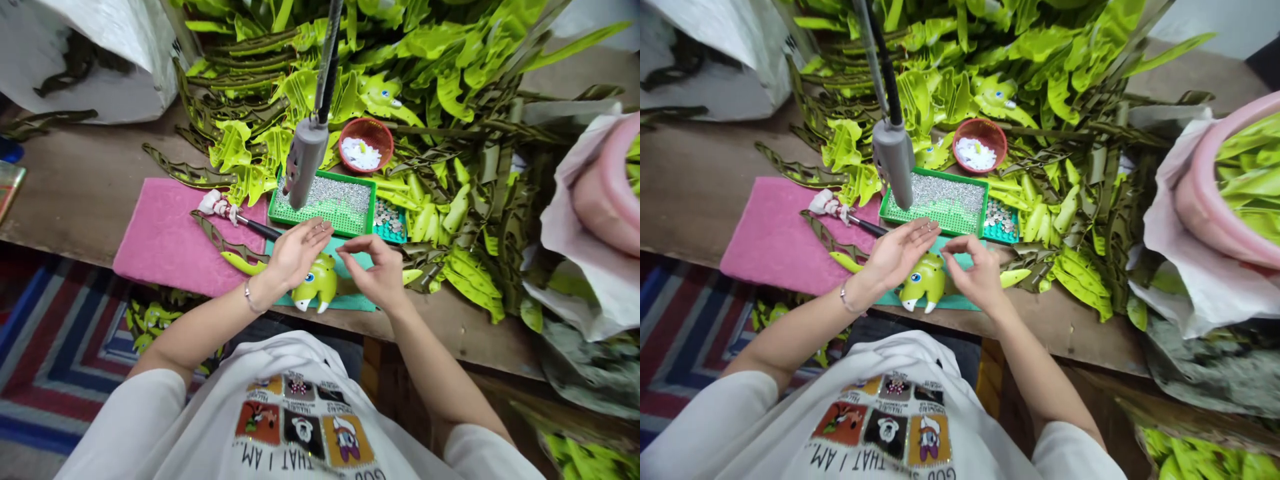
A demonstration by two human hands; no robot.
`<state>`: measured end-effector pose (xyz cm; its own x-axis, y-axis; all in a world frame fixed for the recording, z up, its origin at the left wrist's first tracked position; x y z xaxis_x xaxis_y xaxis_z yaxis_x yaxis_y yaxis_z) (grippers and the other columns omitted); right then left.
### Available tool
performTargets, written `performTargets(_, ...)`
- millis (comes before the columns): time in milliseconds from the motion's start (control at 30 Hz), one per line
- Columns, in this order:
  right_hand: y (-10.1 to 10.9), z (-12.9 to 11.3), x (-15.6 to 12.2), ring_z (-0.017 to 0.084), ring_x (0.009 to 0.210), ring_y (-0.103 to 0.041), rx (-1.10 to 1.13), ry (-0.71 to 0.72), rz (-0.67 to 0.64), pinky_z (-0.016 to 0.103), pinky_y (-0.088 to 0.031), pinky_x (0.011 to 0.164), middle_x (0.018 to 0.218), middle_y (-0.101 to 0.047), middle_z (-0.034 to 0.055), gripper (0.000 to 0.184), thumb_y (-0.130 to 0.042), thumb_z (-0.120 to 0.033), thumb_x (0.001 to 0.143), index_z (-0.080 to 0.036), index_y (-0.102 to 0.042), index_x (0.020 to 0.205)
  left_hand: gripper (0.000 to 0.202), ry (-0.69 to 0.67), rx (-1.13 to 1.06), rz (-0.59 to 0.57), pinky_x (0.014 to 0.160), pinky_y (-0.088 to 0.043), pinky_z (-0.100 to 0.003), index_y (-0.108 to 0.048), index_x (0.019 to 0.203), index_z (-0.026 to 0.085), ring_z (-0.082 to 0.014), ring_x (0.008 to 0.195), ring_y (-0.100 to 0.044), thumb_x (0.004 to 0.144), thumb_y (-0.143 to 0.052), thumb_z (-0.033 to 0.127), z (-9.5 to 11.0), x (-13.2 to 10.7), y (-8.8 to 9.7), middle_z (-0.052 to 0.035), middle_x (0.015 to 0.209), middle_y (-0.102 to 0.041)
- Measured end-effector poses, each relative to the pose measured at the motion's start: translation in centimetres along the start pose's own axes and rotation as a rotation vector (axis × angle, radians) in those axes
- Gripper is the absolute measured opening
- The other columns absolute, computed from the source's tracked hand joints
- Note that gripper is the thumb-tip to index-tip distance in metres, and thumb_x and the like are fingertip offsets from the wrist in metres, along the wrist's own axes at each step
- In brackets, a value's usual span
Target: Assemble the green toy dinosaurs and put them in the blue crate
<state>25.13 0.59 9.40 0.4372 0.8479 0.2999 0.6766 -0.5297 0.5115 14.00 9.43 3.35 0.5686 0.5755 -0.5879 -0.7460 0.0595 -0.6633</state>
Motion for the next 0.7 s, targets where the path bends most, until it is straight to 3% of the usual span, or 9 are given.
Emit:
performTargets(133, -1.6, -1.1, -2.9, 0.019, 0.074, -0.07, -0.188, 0.087, -0.012, 0.035, -0.055, 0.073, 0.081, -0.074, 0.0023, 0.002, -0.063, -0.023, 0.086, -0.024, -0.064, 0.085, 0.02, 0.052, 0.059, -0.017, 0.114, -0.042, -0.042, -0.068, 0.102, 0.008, -0.0242, 0.114, -0.068, 0.094, -0.051, 0.016, -0.7, -3.6, 3.5, -0.0169, 0.114, -0.072)
performTargets(233, -2.0, -0.9, -3.5, 0.019, 0.074, -0.069, -0.276, 0.144, 0.017, 0.035, -0.053, 0.072, 0.08, -0.074, 0.0025, 0.005, -0.062, -0.021, 0.087, -0.024, -0.064, 0.084, 0.023, 0.082, 0.062, -0.041, 0.115, -0.042, -0.042, -0.07, 0.104, 0.009, -0.0238, 0.114, -0.069, 0.095, -0.051, 0.017, -1.6, -5.1, 4.9, -0.0159, 0.116, -0.072)
performTargets(400, -2.2, -1.6, -3.9, 0.019, 0.075, -0.069, -0.323, 0.199, -0.024, 0.037, -0.051, 0.075, 0.084, -0.076, 0.0022, 0.009, -0.061, -0.019, 0.088, -0.025, -0.067, 0.09, 0.023, 0.078, 0.049, -0.069, 0.116, -0.041, -0.043, -0.07, 0.108, 0.01, -0.0246, 0.119, -0.066, 0.095, -0.054, 0.021, -2.7, -6.3, 5.5, -0.0156, 0.12, -0.071)
performTargets(533, -2.5, -3.4, -4.0, 0.02, 0.081, -0.071, -0.274, 0.201, -0.01, 0.037, -0.052, 0.077, 0.091, -0.077, 0.0032, 0.015, -0.06, -0.019, 0.089, -0.026, -0.067, 0.101, 0.024, 0.059, 0.02, -0.095, 0.117, -0.041, -0.044, -0.071, 0.109, 0.011, -0.025, 0.122, -0.064, 0.094, -0.057, 0.022, -3.0, -6.7, 5.4, -0.0152, 0.123, -0.071)
performTargets(700, -4.1, -5.5, -4.3, 0.019, 0.077, -0.072, -0.243, 0.243, -0.021, 0.035, -0.054, 0.072, 0.086, -0.076, 0.0027, 0.016, -0.06, -0.018, 0.089, -0.027, -0.062, 0.102, 0.021, 0.041, 0.0, -0.079, 0.117, -0.041, -0.043, -0.074, 0.106, 0.012, -0.025, 0.124, -0.063, 0.093, -0.059, 0.022, -3.1, -7.4, 5.8, -0.0133, 0.122, -0.071)
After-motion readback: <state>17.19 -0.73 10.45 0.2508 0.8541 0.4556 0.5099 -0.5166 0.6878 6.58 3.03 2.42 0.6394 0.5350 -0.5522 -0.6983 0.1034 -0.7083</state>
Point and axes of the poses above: each hand's wrist, its own x-axis towards the middle knuckle, its own y-axis out of the back of the hand, z = x × y, the point moved 9 cm from there along x, towards the middle knuckle
